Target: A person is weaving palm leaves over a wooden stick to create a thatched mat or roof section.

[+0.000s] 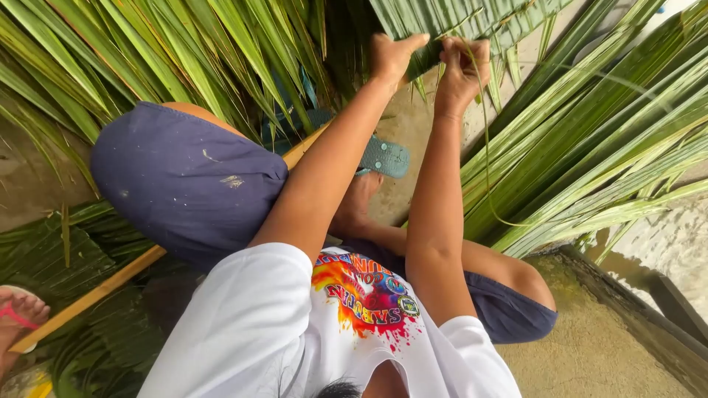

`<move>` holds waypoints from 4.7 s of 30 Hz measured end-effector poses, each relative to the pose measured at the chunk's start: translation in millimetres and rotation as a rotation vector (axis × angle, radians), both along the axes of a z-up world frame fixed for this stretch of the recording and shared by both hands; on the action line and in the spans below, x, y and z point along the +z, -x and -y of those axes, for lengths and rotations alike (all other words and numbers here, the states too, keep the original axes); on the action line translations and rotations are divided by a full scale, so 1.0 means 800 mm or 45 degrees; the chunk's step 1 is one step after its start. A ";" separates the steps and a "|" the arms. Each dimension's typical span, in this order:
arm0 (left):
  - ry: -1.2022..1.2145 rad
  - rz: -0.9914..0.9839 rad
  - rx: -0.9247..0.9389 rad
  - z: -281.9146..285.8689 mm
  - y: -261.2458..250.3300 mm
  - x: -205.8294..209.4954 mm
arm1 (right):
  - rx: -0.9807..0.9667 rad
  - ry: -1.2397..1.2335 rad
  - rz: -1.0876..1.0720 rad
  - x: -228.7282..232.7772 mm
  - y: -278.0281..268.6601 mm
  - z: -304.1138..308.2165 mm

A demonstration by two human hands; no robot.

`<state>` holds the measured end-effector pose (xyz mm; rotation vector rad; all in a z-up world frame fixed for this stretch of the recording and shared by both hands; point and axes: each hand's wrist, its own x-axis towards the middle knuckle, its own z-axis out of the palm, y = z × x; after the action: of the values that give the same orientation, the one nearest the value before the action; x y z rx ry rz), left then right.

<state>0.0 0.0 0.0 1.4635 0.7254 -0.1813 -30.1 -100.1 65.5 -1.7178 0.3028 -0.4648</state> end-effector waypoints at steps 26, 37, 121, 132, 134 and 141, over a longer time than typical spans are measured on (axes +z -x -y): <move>0.045 0.116 -0.034 -0.006 0.002 0.008 | 0.079 0.274 0.031 0.024 -0.003 -0.014; 0.102 0.131 -0.044 -0.003 0.005 0.004 | 0.132 0.357 0.032 0.024 -0.004 -0.015; 0.154 0.102 -0.157 -0.055 -0.031 0.040 | 0.095 -1.117 -0.294 -0.192 -0.015 0.020; 0.055 0.356 -0.362 -0.066 -0.035 0.042 | 0.185 -1.303 -0.351 -0.192 -0.019 0.022; 0.030 0.365 -0.363 -0.065 -0.035 0.038 | 0.192 -1.329 -0.363 -0.193 -0.016 0.019; 0.116 0.451 -0.337 -0.062 -0.033 0.026 | 0.247 -1.441 -0.399 -0.192 -0.015 0.018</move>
<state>26.0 49.4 20.7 1.4515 0.2333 -0.1496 -18.3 -114.3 -87.9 -0.6807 0.4948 0.1439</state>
